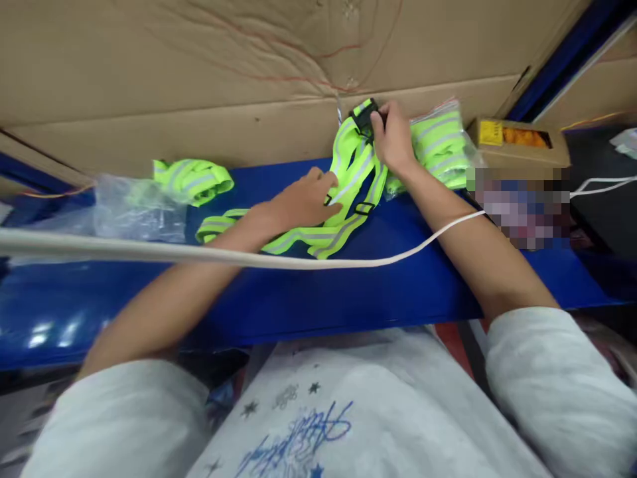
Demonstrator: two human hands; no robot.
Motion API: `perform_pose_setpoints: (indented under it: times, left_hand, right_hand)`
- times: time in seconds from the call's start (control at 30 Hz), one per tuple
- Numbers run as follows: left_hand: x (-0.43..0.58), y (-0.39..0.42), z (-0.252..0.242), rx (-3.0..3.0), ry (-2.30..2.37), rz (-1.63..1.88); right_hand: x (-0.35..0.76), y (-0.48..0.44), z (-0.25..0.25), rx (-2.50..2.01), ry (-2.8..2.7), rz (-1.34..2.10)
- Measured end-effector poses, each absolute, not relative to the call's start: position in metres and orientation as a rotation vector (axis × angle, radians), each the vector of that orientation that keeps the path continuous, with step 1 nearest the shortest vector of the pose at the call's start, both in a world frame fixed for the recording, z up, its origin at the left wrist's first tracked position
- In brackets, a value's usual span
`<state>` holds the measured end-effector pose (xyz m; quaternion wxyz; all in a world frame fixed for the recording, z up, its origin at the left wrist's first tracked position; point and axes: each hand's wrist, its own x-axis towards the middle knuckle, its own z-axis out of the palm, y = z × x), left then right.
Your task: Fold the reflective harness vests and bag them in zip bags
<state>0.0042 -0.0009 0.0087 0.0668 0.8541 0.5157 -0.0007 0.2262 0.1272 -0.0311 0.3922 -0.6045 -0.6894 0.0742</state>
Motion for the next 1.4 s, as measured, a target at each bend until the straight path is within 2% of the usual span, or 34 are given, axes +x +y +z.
perform_pose_setpoints:
  times: [0.17,0.33,0.4,0.6,0.77,1.0,1.17,1.23,1.4]
  left_hand:
    - [0.038,-0.012,0.018,2.659,1.632,0.186]
    - [0.075,-0.022,0.006,2.664,1.631,-0.118]
    - [0.077,-0.023,0.004,2.667,1.645,-0.138]
    - [0.065,-0.035,0.016,2.747,1.859,0.040]
    - [0.053,-0.025,-0.006,2.821,1.761,0.107]
    - [0.031,-0.013,-0.023,2.654,1.512,0.173]
    - [0.039,-0.002,-0.018,2.564,1.684,0.426]
    - [0.043,0.007,-0.017,2.415,1.754,0.333]
    - [0.037,0.010,-0.023,2.275,1.701,-0.159]
  right_hand:
    - [0.229,0.132,-0.031,-1.547,-1.759,0.185]
    - [0.228,0.137,-0.029,-1.605,-1.688,0.243]
    - [0.227,0.139,-0.028,-1.611,-1.644,0.303]
    - [0.223,0.141,-0.022,-1.567,-1.586,0.403]
    - [0.223,0.137,-0.019,-1.530,-1.606,0.413]
    - [0.222,0.121,-0.019,-1.434,-1.766,0.255]
    - [0.221,0.104,-0.010,-1.387,-1.954,0.203]
    - [0.221,0.100,-0.007,-1.432,-1.978,0.186]
    - [0.225,0.111,-0.010,-1.456,-1.960,0.141]
